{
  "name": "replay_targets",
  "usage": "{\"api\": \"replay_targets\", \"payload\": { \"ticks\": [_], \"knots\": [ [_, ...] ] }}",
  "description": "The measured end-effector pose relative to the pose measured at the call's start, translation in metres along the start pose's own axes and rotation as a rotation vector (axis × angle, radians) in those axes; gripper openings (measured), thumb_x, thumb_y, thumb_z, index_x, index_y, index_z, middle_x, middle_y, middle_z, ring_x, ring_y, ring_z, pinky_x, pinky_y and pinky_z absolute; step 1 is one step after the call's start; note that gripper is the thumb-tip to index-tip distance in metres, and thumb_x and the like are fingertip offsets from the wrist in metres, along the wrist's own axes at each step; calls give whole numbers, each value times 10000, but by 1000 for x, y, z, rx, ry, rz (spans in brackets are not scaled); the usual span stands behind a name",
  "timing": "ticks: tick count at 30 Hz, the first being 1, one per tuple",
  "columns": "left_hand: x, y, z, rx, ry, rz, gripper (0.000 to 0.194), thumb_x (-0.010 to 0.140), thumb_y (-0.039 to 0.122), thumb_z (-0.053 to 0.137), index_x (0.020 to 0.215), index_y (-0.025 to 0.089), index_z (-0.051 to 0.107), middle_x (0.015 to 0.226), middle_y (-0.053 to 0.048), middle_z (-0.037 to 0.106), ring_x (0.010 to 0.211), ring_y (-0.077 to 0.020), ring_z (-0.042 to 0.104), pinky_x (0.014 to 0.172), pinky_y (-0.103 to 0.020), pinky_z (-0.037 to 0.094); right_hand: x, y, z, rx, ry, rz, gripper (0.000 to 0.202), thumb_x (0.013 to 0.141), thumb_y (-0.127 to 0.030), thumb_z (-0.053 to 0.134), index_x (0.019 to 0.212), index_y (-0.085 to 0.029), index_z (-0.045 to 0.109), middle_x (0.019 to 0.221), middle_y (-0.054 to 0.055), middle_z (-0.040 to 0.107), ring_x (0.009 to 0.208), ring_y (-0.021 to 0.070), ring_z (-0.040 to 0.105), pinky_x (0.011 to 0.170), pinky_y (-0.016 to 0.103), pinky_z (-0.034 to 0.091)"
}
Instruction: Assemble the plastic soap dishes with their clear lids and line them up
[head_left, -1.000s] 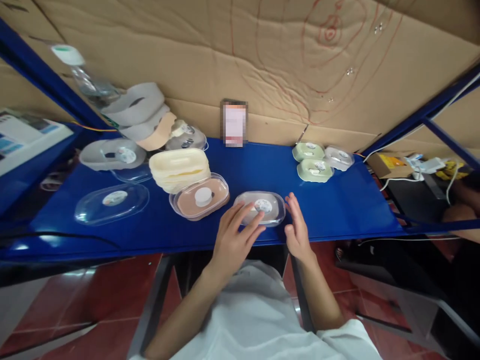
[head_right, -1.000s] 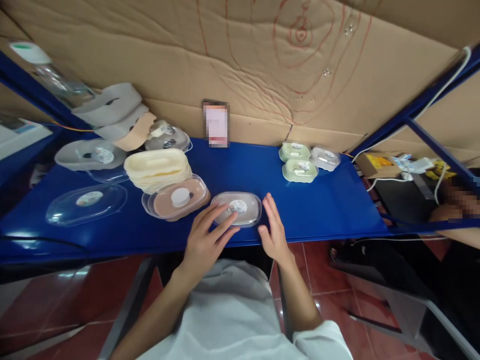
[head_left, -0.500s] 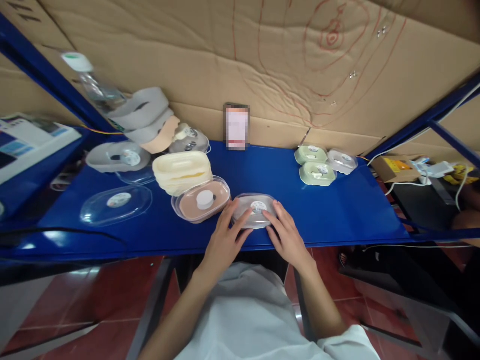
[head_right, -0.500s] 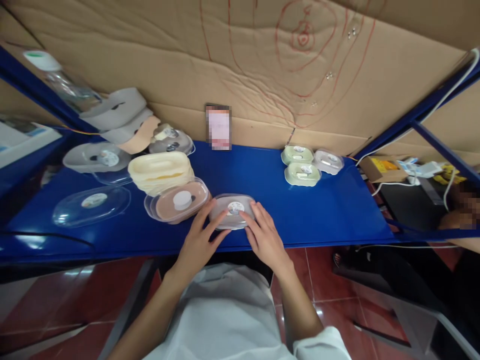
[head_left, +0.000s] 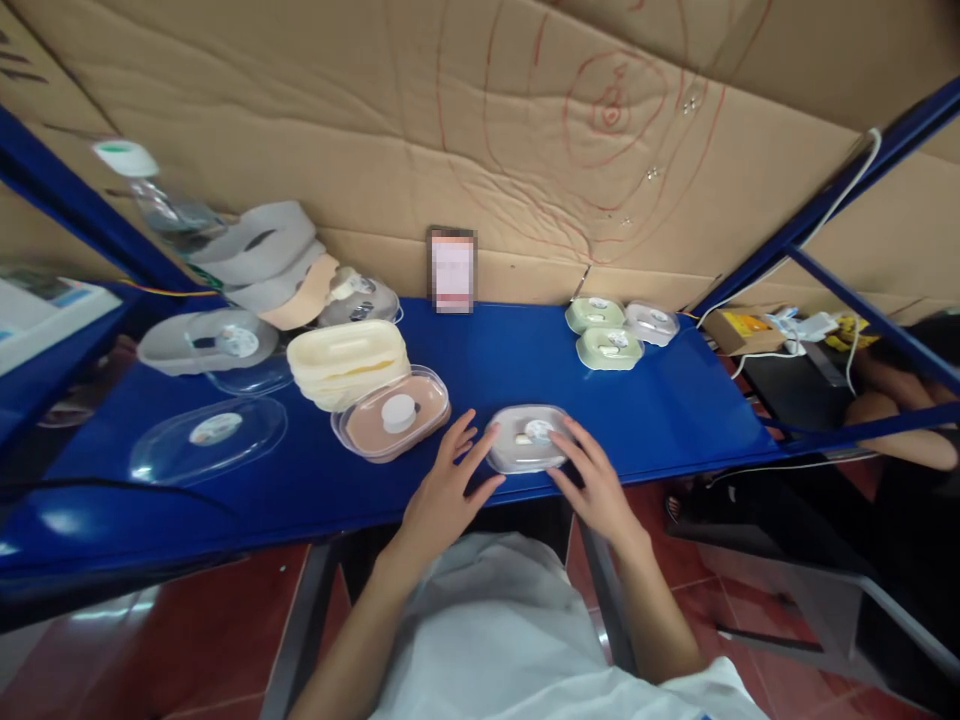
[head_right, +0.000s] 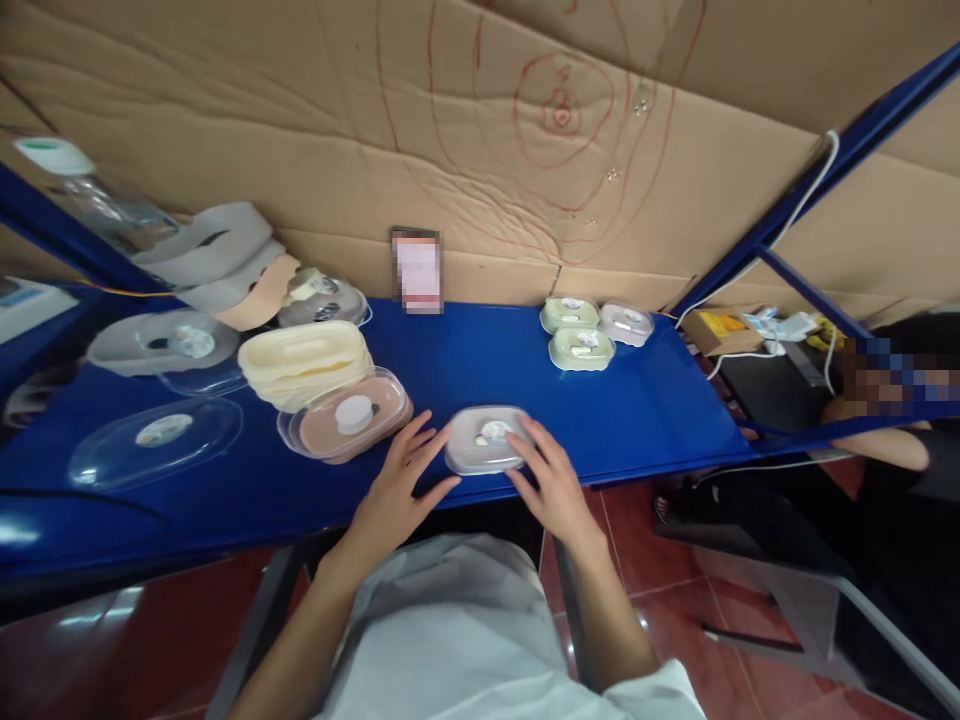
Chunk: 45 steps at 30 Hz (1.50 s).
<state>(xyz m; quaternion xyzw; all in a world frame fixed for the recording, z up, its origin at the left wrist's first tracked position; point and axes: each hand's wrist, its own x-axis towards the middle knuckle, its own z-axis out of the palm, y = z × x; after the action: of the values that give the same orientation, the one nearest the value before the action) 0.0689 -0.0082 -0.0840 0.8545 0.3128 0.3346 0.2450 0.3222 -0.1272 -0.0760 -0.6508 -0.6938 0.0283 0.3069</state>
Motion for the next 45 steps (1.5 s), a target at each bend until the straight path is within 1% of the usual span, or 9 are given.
{"api": "replay_targets", "payload": {
  "ticks": [7, 13, 17, 21, 26, 31, 37, 42, 45],
  "knots": [
    [-3, 3, -2, 4, -24, -64, 442, 1078, 370, 591, 1520, 352, 577, 1596, -88, 557, 1364, -262, 668, 1096, -429, 614, -49, 126, -87, -293, 252, 287, 572, 1065, -442, 567, 1601, -248, 517, 1703, 167, 445, 1577, 351, 448, 1267, 600, 418],
    [-2, 5, 0, -31, 59, 9, 328, 1074, 299, 586, 1384, 306, 695, 1443, -79, 689, 1290, -235, 710, 1139, -419, 586, 4, 244, -138, -392, 222, 369, 622, 1012, -449, 525, 1544, -131, 580, 1652, 232, 498, 1537, 364, 501, 1248, 560, 425],
    [-7, 12, -8, -85, 175, 62, 294, 1057, 223, 593, 1308, 290, 732, 1374, -87, 721, 1158, -206, 751, 1037, -386, 637, 48, 274, -136, -336, 179, 350, 618, 999, -396, 537, 1557, -131, 560, 1650, 235, 500, 1549, 342, 487, 1245, 559, 421],
    [-24, 9, -30, -6, 498, 62, 265, 999, 118, 626, 1161, 279, 760, 1161, -63, 771, 993, -194, 754, 885, -370, 648, 65, 280, -132, -367, 172, 341, 677, 1010, -462, 581, 1586, -112, 517, 1644, 275, 486, 1566, 361, 448, 1223, 567, 407],
    [-38, -21, -65, 199, 852, -80, 155, 984, 212, 656, 1118, 236, 729, 1104, -83, 738, 1067, -255, 713, 965, -468, 597, 75, 240, -133, -598, 311, 350, 805, 1023, -638, 549, 1626, -109, 486, 1670, 309, 425, 1606, 486, 282, 1219, 733, 186],
    [-31, -42, -76, 129, 565, -266, 678, 937, 426, 766, 1533, 238, 504, 1591, -171, 483, 1501, -351, 474, 1165, -528, 514, 111, 111, -92, -453, 245, -12, 643, 1054, -539, 563, 1605, -212, 506, 1674, 188, 475, 1576, 417, 378, 1242, 674, 295],
    [-28, -51, -68, 63, 358, -252, 819, 963, 454, 758, 1647, 258, 351, 1637, -180, 461, 1537, -342, 462, 1259, -557, 426, 161, -36, 3, -103, -259, -558, 516, 1095, -514, 547, 1571, -315, 563, 1676, 65, 511, 1544, 315, 469, 1282, 548, 348],
    [-47, -64, -97, -7, 432, -276, 618, 1080, 364, 547, 1660, 297, 345, 1704, -144, 418, 1564, -302, 451, 1267, -540, 430, 182, -57, 46, 12, -290, -631, 678, 1044, -601, 616, 1621, -267, 498, 1657, 125, 530, 1559, 342, 445, 1279, 573, 327],
    [-53, -80, -127, 273, 569, -450, 615, 1049, 279, 549, 1645, 276, 399, 1761, -154, 322, 1645, -364, 289, 1339, -673, 219, 177, -48, 57, 20, -255, -613, 642, 1064, -598, 571, 1604, -255, 520, 1681, 143, 493, 1570, 350, 425, 1273, 583, 317]
  ]
}}
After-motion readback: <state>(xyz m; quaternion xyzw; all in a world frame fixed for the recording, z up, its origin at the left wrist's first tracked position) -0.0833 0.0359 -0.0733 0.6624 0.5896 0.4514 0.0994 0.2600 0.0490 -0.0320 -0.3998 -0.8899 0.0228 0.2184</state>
